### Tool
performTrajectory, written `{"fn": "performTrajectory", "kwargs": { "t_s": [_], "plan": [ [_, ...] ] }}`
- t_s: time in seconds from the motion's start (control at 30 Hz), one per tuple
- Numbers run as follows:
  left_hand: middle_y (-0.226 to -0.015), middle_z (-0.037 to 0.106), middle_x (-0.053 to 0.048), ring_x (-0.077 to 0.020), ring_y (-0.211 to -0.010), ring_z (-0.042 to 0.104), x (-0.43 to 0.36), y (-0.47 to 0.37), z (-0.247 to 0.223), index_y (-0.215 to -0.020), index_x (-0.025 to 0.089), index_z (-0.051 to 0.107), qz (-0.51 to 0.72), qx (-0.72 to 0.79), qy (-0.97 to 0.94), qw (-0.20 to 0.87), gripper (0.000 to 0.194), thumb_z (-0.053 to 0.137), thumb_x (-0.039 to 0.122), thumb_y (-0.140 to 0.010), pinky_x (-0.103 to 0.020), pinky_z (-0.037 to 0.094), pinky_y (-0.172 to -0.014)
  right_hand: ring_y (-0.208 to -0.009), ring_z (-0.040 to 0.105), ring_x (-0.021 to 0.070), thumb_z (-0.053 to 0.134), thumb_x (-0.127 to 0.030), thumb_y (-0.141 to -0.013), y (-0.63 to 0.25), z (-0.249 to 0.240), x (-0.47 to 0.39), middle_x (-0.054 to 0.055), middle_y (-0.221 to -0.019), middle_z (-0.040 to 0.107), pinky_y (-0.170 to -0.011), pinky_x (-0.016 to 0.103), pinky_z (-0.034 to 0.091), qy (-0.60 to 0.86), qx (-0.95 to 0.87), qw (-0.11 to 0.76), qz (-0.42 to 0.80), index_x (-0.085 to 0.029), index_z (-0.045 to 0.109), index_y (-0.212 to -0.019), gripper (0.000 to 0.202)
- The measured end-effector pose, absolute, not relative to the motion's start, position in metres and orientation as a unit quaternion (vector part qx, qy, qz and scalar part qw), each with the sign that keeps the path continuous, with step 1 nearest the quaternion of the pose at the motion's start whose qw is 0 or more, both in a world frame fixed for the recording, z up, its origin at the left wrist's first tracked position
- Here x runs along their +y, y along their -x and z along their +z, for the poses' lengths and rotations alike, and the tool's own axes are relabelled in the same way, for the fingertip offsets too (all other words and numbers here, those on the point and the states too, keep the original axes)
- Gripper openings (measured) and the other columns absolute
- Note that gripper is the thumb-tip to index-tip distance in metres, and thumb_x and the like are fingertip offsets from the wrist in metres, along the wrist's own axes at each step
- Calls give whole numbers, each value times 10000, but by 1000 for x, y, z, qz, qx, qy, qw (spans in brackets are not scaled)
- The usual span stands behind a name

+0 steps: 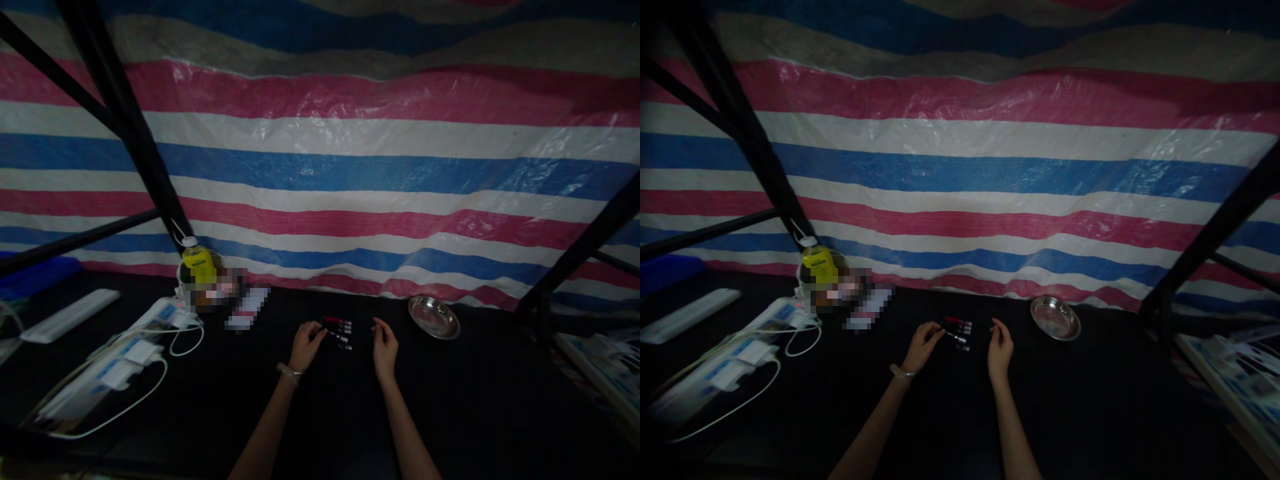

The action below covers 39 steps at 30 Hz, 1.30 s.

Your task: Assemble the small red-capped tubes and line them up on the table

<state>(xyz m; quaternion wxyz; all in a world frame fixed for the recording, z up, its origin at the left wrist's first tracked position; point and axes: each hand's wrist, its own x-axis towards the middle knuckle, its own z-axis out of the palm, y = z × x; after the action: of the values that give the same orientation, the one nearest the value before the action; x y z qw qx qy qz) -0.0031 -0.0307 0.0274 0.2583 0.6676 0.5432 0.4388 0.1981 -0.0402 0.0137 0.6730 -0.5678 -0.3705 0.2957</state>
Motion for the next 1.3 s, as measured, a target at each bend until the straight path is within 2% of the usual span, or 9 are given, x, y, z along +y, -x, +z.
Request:
{"fn": "performTrajectory", "kwargs": {
  "t_s": [0.13,0.27,0.47,0.63,0.87,1.17,1.3],
  "plan": [
    [-685,550,-12,-174,-711,506,-31,3,30,-729,195,613,414,552,-686,230,188,518,355,-758,-296,407,-686,-846,593,202,451,-379,-793,-204,10,-40,96,-908,663,-778,334,438,608,-453,626,185,-145,642,-975,353],
    [-687,549,-14,-176,-711,513,-31,3,29,-752,193,622,405,554,-694,218,180,528,347,-753,-295,413,-679,-903,581,219,419,-305,-806,-203,7,-42,92,-950,679,-840,366,411,628,-546,536,143,-163,658,-961,318],
    [-679,548,-12,-175,-696,512,-29,4,26,-789,191,636,388,559,-705,200,161,555,317,-733,-300,408,-686,-901,556,215,383,-210,-799,-200,10,-47,68,-942,676,-801,340,407,663,-591,449,103,-177,662,-950,320],
    [-703,549,-12,-177,-728,522,-29,5,25,-815,199,639,379,556,-713,198,140,550,262,-728,-302,410,-703,-885,518,229,427,-205,-782,-198,17,-50,73,-934,652,-765,323,410,688,-593,409,85,-188,675,-898,274],
    [-722,545,-10,-176,-737,524,-28,5,22,-864,192,619,379,554,-713,202,159,543,240,-732,-307,415,-710,-879,497,214,480,-205,-766,-189,25,-54,69,-900,611,-758,301,402,671,-626,391,72,-207,693,-859,233],
    [-764,533,-14,-170,-752,532,-26,4,20,-922,184,574,399,565,-689,215,209,519,191,-721,-309,446,-708,-819,498,193,523,-175,-715,-181,29,-57,41,-788,573,-741,298,385,643,-666,368,81,-214,670,-694,153],
    [-811,555,-25,-168,-752,531,-25,4,16,-972,180,556,413,560,-685,217,255,515,194,-721,-321,455,-718,-825,506,209,503,-183,-733,-182,26,-56,52,-806,584,-742,320,395,645,-660,377,80,-214,673,-749,174]
  ]
}}
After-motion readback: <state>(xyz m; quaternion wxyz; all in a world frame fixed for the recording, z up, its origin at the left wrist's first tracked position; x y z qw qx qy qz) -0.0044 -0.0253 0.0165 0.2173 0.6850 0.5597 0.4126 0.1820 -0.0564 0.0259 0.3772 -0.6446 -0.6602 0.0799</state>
